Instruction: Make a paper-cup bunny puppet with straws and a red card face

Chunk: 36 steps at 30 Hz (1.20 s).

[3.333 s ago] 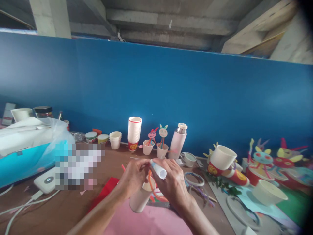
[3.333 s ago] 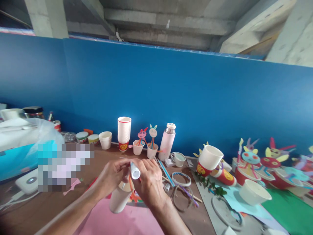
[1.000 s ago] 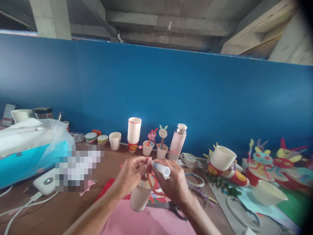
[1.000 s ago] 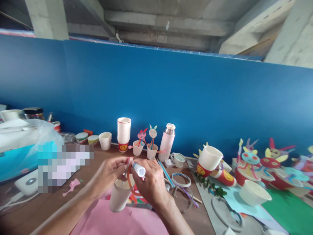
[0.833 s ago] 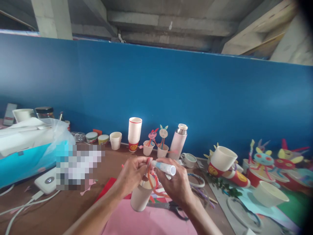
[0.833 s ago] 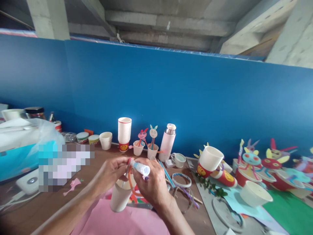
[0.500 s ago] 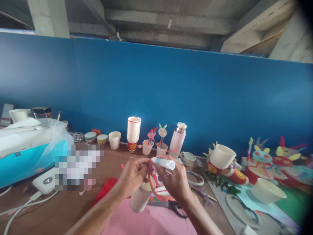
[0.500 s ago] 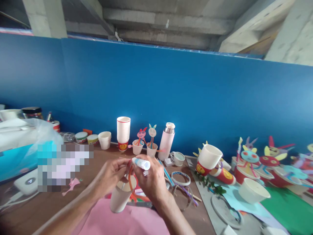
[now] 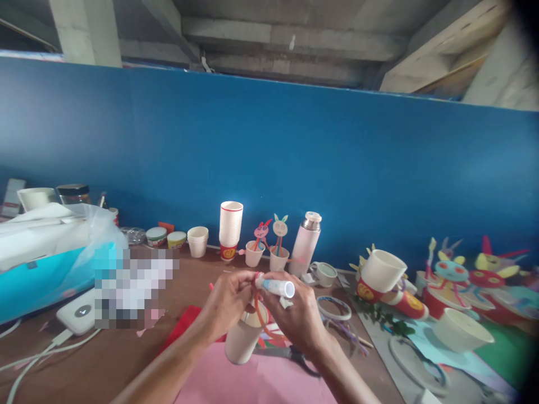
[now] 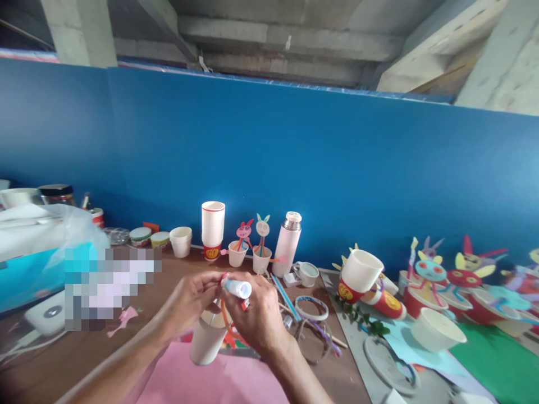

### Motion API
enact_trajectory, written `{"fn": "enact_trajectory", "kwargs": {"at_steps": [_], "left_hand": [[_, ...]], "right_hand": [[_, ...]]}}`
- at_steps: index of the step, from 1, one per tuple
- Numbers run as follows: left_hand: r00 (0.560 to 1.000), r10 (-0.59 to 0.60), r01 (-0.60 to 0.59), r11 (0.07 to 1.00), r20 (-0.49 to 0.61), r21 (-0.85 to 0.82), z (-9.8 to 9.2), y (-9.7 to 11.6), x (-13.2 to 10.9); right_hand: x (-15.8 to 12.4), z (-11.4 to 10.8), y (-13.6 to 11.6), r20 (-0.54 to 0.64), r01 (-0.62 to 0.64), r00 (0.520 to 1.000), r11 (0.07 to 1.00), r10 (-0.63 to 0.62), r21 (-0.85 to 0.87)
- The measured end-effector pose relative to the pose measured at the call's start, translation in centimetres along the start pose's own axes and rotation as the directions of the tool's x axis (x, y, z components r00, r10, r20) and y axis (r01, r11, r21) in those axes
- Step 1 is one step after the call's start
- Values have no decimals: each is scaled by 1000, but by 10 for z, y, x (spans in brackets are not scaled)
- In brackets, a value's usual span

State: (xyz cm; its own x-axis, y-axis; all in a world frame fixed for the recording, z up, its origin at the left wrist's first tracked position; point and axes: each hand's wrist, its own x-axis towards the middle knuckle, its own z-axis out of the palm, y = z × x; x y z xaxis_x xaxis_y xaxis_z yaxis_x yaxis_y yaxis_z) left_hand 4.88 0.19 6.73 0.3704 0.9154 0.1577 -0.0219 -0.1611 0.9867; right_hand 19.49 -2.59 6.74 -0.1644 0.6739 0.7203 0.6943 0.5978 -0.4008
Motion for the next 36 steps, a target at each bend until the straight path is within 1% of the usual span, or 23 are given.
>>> {"fn": "enact_trajectory", "kwargs": {"at_steps": [3, 7, 10, 13, 15, 18, 22, 24, 26, 28, 31, 33, 36], "left_hand": [[1000, 12, -12, 1000, 2, -8, 3, -6, 1], [1000, 19, -18, 999, -24, 39, 5, -9, 1], [999, 8, -6, 999, -34, 41, 3, -5, 0], [1000, -10, 10, 999, -17, 40, 1, 2, -2], [1000, -8, 8, 999, -13, 42, 0, 6, -3], [1000, -19, 19, 999, -8, 27, 1, 8, -2], [1000, -16, 17, 1000, -14, 4, 2, 4, -1], [1000, -10, 10, 1000, -21, 12, 1, 4, 0], [1000, -15, 15, 1000, -23, 20, 0, 6, -1], [999, -32, 32, 999, -31, 23, -2, 9, -2], [995, -69, 70, 997, -66, 13, -4, 12, -1], [994, -83, 82, 997, -67, -14, -5, 12, 0], [996, -82, 80, 995, -43, -59, -7, 13, 2]], "right_hand": [[0, 0, 0, -18, -8, 1000, 1000, 7, -8], [1, -1, 2, -56, -45, 998, 997, 41, -59], [2, -3, 3, -46, -71, 997, 992, 66, -102], [3, -7, 3, -10, -103, 995, 988, 103, -117], [3, -11, 3, 13, -114, 993, 991, 115, -73], [4, -12, 2, 13, -96, 995, 995, 96, 19], [4, -8, -1, 11, -97, 995, 995, 97, 34], [3, -6, -4, 50, -102, 994, 993, 99, 62], [2, -6, -6, 115, -133, 987, 975, 114, 177], [2, -9, -6, 148, -222, 973, 909, 180, 352], [3, -14, -1, 109, -345, 931, 737, 349, 581], [4, -16, 6, 90, -369, 898, 628, 430, 685], [6, -14, 14, 88, -350, 875, 499, 476, 793]]}}
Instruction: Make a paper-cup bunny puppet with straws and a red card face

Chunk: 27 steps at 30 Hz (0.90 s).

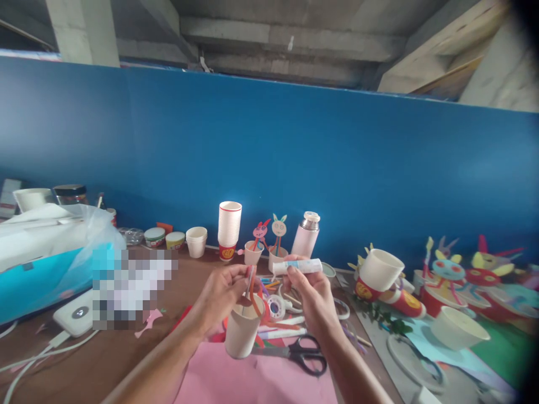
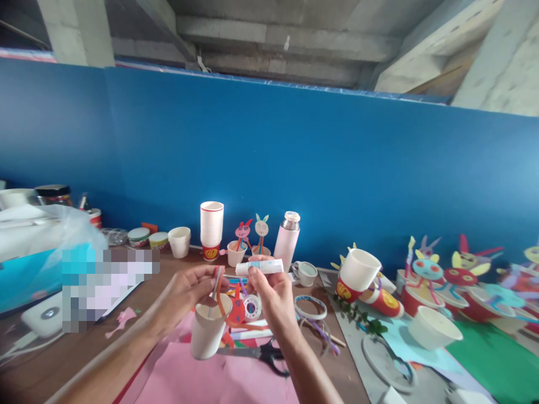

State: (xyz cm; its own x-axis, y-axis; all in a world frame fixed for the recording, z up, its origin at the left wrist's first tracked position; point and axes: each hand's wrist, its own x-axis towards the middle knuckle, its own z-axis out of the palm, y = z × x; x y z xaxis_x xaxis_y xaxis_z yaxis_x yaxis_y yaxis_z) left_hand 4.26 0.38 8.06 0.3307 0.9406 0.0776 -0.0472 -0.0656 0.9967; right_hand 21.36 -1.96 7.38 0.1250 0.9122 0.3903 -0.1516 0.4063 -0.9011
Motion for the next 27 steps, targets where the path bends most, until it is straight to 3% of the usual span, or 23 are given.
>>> {"fn": "enact_trajectory", "kwargs": {"at_steps": [4, 10, 15, 21, 24, 27], "left_hand": [[998, 17, -19, 999, -59, -37, -9, 9, 0], [989, 81, -82, 997, -128, -2, -29, 15, 3], [967, 170, -163, 985, -189, 47, -41, 17, 5], [909, 304, -270, 950, -286, 154, -60, 25, 4], [868, 351, -314, 936, -351, 159, -70, 29, 3], [836, 375, -346, 927, -400, 145, -77, 33, 2]], "right_hand": [[6, -1, 10, 28, -53, 998, 972, 48, 231], [9, 4, 18, 239, -231, 963, 837, 124, 497], [9, 5, 20, 258, -231, 959, 850, 117, 473], [15, -4, 25, 165, -195, 976, 912, 143, 361], [18, -10, 30, 142, -231, 970, 923, 196, 308], [20, -11, 39, 191, -307, 945, 919, 264, 246]]}}
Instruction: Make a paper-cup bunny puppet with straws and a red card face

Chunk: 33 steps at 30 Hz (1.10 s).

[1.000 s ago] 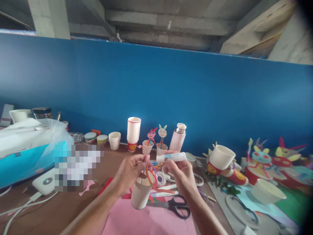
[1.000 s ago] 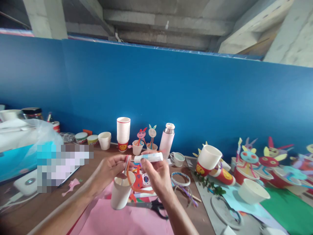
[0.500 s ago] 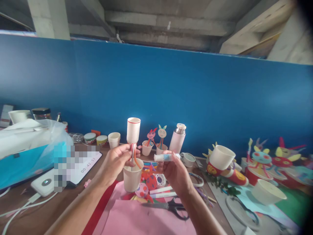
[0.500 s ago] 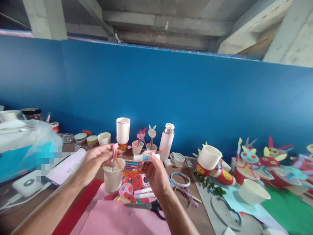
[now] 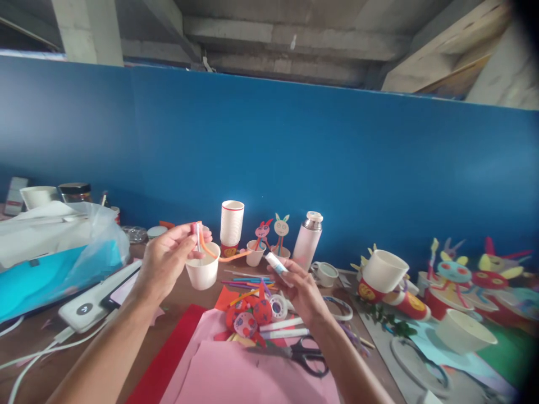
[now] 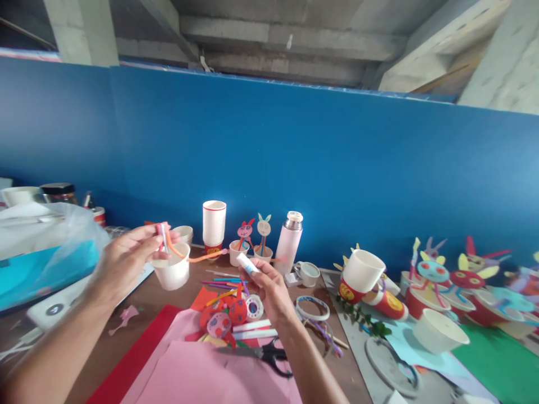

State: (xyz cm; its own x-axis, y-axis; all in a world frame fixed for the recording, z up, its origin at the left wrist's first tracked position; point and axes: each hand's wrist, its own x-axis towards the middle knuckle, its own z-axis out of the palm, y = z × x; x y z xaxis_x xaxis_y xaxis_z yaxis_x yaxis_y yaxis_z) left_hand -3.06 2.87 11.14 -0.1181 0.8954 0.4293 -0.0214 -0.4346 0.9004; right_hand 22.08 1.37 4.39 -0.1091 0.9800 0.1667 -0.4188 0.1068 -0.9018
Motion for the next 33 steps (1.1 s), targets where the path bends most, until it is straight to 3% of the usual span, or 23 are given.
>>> {"fn": "enact_trajectory", "kwargs": {"at_steps": [5, 11, 15, 18, 24, 28, 31, 33], "left_hand": [[999, 6, -6, 1000, -42, 10, -4, 2, 2], [999, -40, 40, 998, -3, -53, -5, -4, 6], [998, -57, 58, 996, 13, -66, -7, -8, 7], [997, -71, 72, 995, 19, -75, -9, -12, 9], [992, -130, 130, 985, 7, -114, -10, -21, 15], [987, -158, 158, 984, 1, -82, -6, -20, 15], [986, -151, 149, 988, 73, 28, -1, -17, 11], [971, -155, 137, 985, 181, 106, 3, -14, 6]], "right_hand": [[5, -4, 20, 26, -93, 995, 994, 94, -57], [9, -12, 38, -59, -110, 993, 993, 106, -52], [9, -14, 40, -49, -112, 993, 991, 108, -73], [9, -15, 39, -8, -93, 996, 985, 93, -149], [14, -20, 43, -26, 44, 998, 960, -54, -278], [12, -14, 47, 31, 59, 998, 937, -52, -345], [7, -4, 41, 73, 50, 997, 951, -29, -306], [5, 0, 35, 81, 42, 996, 973, -24, -225]]}}
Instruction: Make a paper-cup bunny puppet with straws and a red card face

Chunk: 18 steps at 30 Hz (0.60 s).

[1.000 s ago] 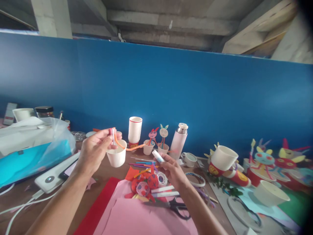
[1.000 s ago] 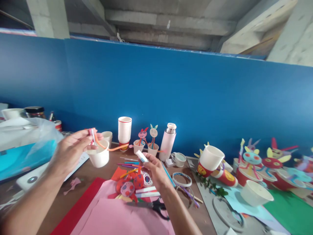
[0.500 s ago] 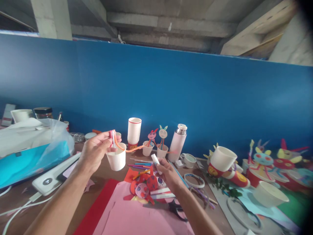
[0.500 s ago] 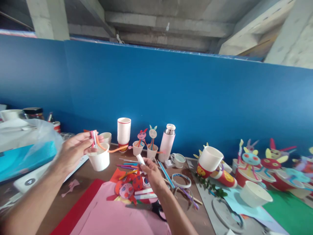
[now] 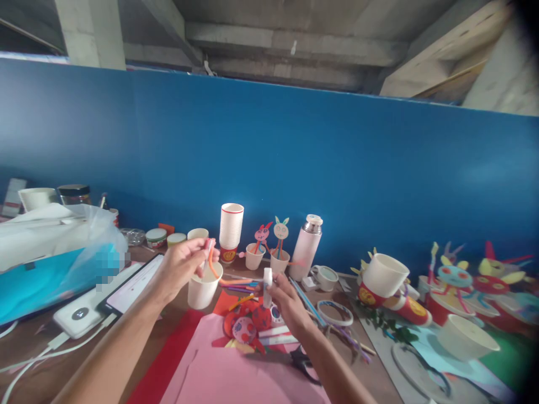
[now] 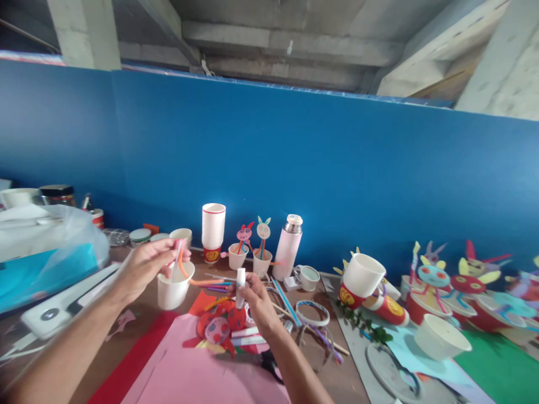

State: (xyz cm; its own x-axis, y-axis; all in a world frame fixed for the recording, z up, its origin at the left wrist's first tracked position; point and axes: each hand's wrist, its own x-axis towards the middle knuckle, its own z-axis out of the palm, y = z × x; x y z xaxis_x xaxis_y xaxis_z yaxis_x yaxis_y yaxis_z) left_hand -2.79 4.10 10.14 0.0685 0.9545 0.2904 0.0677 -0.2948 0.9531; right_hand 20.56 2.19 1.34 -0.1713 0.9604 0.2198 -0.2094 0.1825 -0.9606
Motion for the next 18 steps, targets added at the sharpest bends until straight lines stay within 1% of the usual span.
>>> {"fn": "enact_trajectory", "kwargs": {"at_steps": [3, 5, 7, 9, 12, 14, 18], "left_hand": [[982, -50, 49, 999, 180, 7, 10, 3, -8], [949, -94, 97, 995, 302, 4, 20, 5, -14], [905, -135, 144, 990, 405, 7, 30, 4, -19], [875, -154, 165, 986, 460, 15, 39, 3, -23], [846, -196, 227, 974, 495, -1, 48, 0, -27], [838, -217, 250, 968, 500, 1, 51, -1, -28], [855, -242, 253, 967, 459, 40, 53, 1, -29]], "right_hand": [[-1, -1, -10, -61, 26, 998, 994, -20, 102], [-1, -2, -15, -104, 31, 994, 992, -19, 123], [-1, -1, -18, -101, 12, 995, 994, 0, 112], [-3, 3, -20, -65, -7, 998, 995, 13, 95], [-7, 11, -22, -13, 0, 1000, 994, 2, 105], [-9, 16, -25, 13, 18, 1000, 992, -20, 124], [-11, 21, -30, 53, 31, 998, 990, -39, 138]]}}
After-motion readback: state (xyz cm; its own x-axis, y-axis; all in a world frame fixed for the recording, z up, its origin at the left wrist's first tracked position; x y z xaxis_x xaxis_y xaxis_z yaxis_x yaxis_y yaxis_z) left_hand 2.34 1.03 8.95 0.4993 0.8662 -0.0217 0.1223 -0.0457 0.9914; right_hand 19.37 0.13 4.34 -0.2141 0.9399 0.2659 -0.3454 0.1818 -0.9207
